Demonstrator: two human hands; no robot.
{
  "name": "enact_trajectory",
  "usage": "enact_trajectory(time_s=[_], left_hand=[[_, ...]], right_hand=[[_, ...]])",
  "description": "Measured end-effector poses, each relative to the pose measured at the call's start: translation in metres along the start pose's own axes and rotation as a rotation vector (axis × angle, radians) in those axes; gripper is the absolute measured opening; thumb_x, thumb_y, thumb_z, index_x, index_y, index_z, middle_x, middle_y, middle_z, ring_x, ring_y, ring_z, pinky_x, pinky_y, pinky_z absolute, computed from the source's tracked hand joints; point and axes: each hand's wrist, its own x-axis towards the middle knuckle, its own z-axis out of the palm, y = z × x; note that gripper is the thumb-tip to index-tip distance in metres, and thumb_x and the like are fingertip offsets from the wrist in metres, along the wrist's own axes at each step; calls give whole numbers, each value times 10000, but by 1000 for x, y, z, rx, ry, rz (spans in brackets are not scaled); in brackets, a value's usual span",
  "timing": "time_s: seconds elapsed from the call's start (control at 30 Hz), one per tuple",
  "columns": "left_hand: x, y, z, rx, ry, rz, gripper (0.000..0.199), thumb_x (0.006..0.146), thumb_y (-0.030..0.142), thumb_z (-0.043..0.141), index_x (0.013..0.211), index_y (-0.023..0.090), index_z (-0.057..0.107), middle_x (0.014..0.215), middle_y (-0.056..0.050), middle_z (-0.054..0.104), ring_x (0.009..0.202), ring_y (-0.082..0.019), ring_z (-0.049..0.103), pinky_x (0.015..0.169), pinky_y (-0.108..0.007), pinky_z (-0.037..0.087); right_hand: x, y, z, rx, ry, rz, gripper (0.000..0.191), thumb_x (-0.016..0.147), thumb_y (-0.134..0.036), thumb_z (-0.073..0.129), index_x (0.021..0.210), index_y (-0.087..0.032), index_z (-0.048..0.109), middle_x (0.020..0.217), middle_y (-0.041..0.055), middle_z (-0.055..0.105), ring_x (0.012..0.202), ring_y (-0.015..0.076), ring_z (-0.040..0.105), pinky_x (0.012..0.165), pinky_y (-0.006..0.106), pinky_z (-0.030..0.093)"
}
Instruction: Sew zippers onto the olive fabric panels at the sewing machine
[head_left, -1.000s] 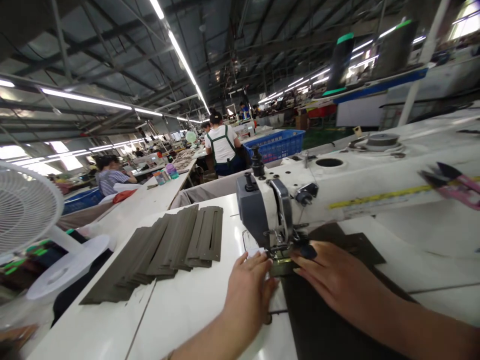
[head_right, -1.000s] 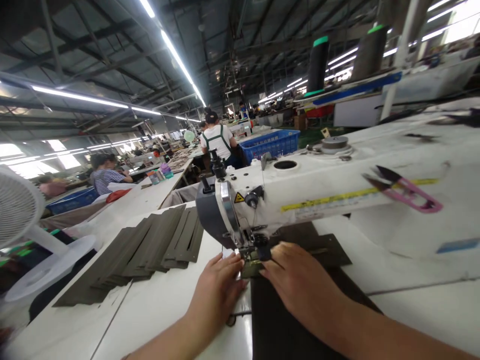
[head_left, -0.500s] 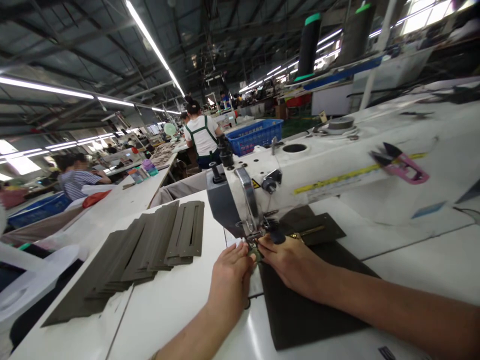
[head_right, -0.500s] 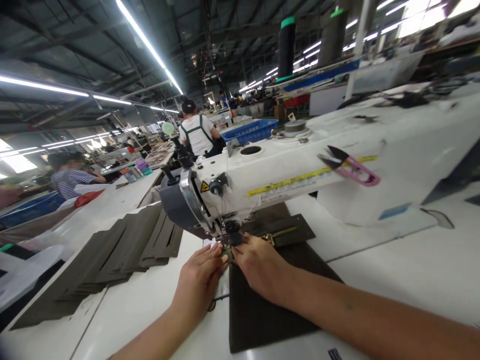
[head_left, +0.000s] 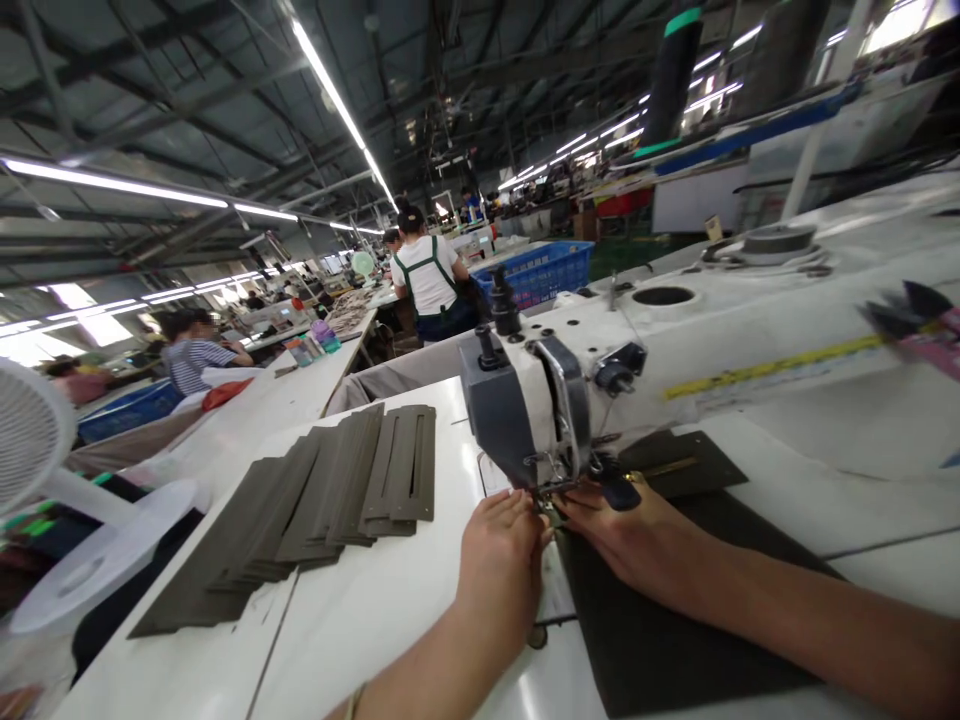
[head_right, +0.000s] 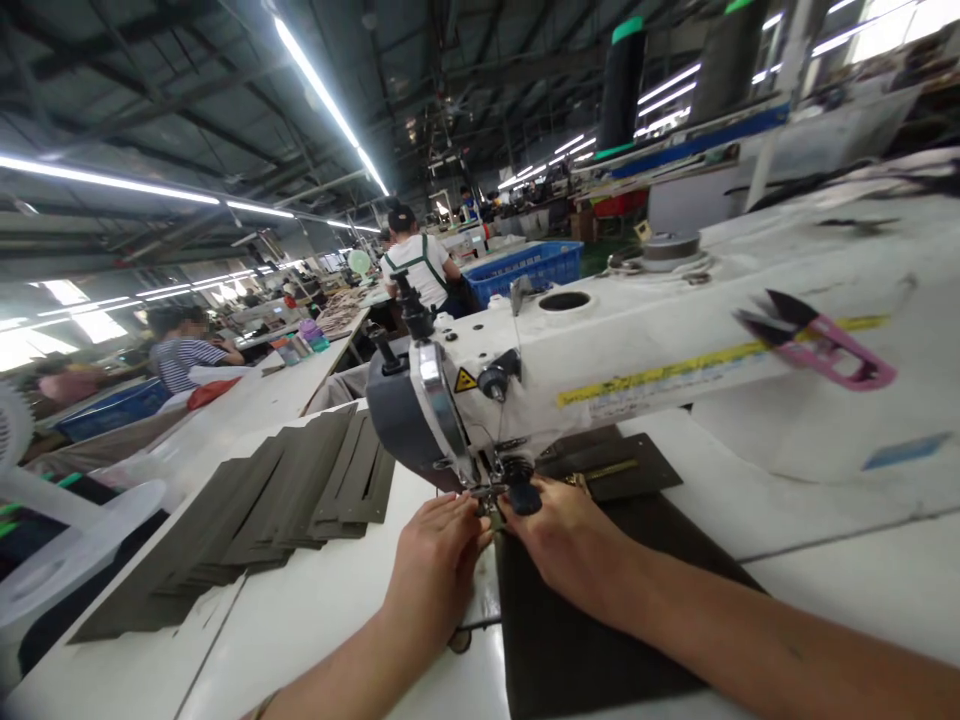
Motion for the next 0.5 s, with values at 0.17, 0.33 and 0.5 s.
enact_trajectory(time_s=[0.17, 0.33, 0.5], left_hand=[[0, -2, 1, -16, 19, -15, 83, 821, 94, 542, 798, 165, 578, 835, -66, 691, 793, -210, 659, 810, -372, 506], [2, -3, 2, -16, 5, -31, 78, 802, 92, 559, 779, 166, 567, 811, -68, 686, 774, -223, 657, 792, -385, 511], [0, -2, 1, -4, 1, -3, 89, 837, 116, 507, 807, 173, 569, 806, -76, 684, 771, -219, 659, 792, -386, 519]], right_hand=[[-1, -1, 0, -4, -23, 27, 327, 787, -7, 398, 962, -154, 631, 963, 88, 654, 903, 200, 602, 902, 352, 444], [3, 0, 0, 4, 18, 3, 334, 771, -5, 404, 925, -172, 647, 950, 77, 666, 919, 201, 609, 868, 328, 464], [4, -2, -1, 47, 83, 0, 369, 757, 13, 390, 937, -177, 650, 936, 70, 673, 881, 188, 618, 809, 301, 483]])
